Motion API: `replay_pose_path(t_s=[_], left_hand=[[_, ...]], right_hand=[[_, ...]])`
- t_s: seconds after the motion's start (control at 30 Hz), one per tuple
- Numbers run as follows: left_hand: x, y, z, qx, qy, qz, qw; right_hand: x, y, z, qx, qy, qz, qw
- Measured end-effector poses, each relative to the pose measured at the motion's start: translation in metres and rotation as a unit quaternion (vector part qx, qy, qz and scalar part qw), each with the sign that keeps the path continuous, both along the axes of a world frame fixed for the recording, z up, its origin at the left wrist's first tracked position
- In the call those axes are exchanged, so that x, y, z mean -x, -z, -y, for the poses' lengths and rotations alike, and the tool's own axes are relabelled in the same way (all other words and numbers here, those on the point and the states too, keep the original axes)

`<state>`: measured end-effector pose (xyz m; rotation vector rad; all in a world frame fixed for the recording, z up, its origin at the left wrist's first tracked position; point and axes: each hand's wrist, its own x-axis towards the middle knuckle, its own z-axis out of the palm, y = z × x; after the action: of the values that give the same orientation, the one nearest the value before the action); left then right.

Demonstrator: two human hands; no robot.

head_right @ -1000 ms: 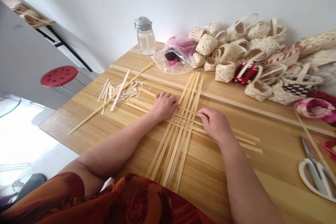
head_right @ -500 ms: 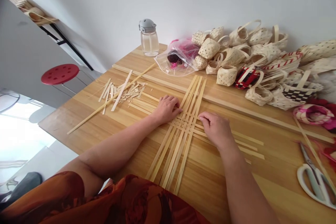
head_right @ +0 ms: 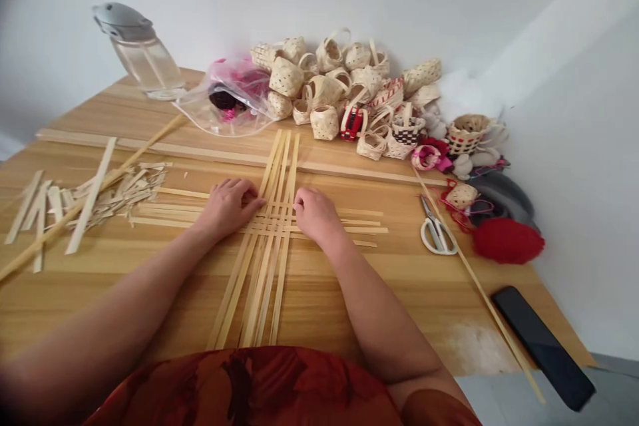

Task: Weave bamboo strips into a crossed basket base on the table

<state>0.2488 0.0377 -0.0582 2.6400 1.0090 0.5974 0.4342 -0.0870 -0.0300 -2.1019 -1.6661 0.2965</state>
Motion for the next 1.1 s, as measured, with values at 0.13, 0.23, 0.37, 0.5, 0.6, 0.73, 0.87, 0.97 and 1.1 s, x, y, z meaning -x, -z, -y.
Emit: replay_pose_path(t_s=[0.13, 0.23, 0.37, 0.5, 0.6, 0.73, 0.87, 0.97, 1.1], left_hand=[[0.000, -0.002, 0.001, 0.007, -0.004, -0.009, 1.000], [0.001, -0.002, 0.001, 0.012, -0.001, -0.008, 1.000], [0.001, -0.002, 0.001, 0.011, 0.004, 0.004, 1.000], [0.001, -0.002, 0.002, 0.016, 0.000, 0.005, 1.000], [0.000, -0.003, 0.003, 0.020, -0.006, -0.003, 1.000], [-0.001, -0.004, 0.004, 0.028, -0.018, -0.016, 0.999], [-0.001, -0.005, 0.006, 0.023, -0.019, -0.020, 0.999], [-0.001, -0.006, 0.007, 0.022, -0.021, -0.024, 0.999], [0.000, -0.007, 0.006, 0.028, -0.021, -0.021, 0.999]], right_hand=[[0.000, 0.003, 0.000, -0.008, 0.002, -0.034, 0.999], [-0.002, 0.003, 0.000, -0.011, 0.003, -0.050, 0.999], [-0.008, 0.001, 0.001, 0.007, 0.010, -0.062, 0.998], [-0.009, 0.000, 0.001, 0.017, 0.024, -0.054, 0.998], [-0.009, 0.003, 0.000, 0.006, 0.020, -0.033, 0.999], [-0.010, 0.008, -0.004, -0.008, 0.013, -0.028, 0.999], [-0.011, 0.011, -0.005, -0.015, 0.012, -0.026, 0.999], [-0.011, 0.011, -0.005, -0.011, 0.018, -0.027, 0.999], [-0.010, 0.012, -0.004, -0.011, 0.024, -0.030, 0.999]])
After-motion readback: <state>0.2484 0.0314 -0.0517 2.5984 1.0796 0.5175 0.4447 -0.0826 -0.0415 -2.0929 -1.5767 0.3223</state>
